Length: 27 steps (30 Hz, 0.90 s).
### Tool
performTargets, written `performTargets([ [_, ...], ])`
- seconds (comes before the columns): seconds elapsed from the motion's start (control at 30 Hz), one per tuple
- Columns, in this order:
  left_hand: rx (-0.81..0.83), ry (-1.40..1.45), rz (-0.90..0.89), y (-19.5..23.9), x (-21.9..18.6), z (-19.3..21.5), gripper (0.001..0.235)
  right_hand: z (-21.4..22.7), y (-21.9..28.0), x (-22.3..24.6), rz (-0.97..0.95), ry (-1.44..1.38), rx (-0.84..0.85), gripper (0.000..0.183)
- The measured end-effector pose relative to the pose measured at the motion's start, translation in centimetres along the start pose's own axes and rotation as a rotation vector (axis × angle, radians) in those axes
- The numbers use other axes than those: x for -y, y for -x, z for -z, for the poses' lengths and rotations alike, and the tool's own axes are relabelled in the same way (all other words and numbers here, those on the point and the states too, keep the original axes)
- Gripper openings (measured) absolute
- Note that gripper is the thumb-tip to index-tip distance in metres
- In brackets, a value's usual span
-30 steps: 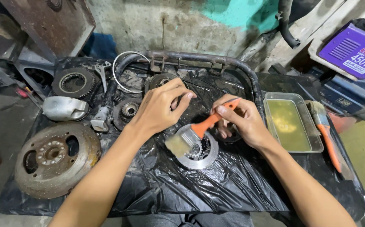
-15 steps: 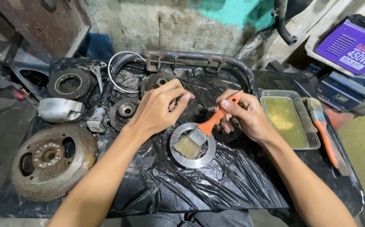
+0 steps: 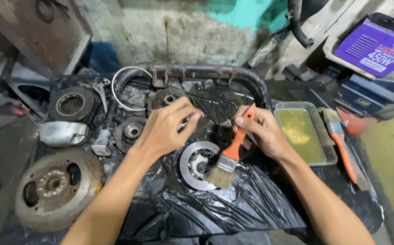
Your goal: Clean motorcycle clutch components using a brush and solvent
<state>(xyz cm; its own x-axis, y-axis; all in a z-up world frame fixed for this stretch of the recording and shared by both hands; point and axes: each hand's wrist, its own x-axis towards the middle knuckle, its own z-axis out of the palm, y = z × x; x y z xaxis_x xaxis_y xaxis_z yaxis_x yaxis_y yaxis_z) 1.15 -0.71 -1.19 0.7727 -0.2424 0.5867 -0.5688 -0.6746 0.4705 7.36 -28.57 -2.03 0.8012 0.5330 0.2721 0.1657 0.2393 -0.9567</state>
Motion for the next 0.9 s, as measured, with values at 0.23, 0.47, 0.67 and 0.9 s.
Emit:
performTargets([
  [0.23, -0.040, -0.080, -0.038, -0.1, -0.7, 0.2, 0.029, -0.3, -0.1, 1.3, -0.047, 0.073, 0.058, 0.026],
  [0.47, -0.054, -0.107, -0.085, -0.2, -0.6, 0.1, 0.027, 1.9, -0.5, 0.7, -0.035, 0.046, 0.019, 0.023],
  [0.67, -0.075, -0.111, -0.088, 0.1, -0.8, 0.2, 0.024, 2.2, -0.8, 0.9, -0.034, 0.113, -0.034, 0.026],
  [0.9, -0.077, -0.064, -0.055, -0.3, -1.4, 0.1, 0.026, 1.9, -0.7, 1.9, -0.007, 0.123, -0.034, 0.027],
])
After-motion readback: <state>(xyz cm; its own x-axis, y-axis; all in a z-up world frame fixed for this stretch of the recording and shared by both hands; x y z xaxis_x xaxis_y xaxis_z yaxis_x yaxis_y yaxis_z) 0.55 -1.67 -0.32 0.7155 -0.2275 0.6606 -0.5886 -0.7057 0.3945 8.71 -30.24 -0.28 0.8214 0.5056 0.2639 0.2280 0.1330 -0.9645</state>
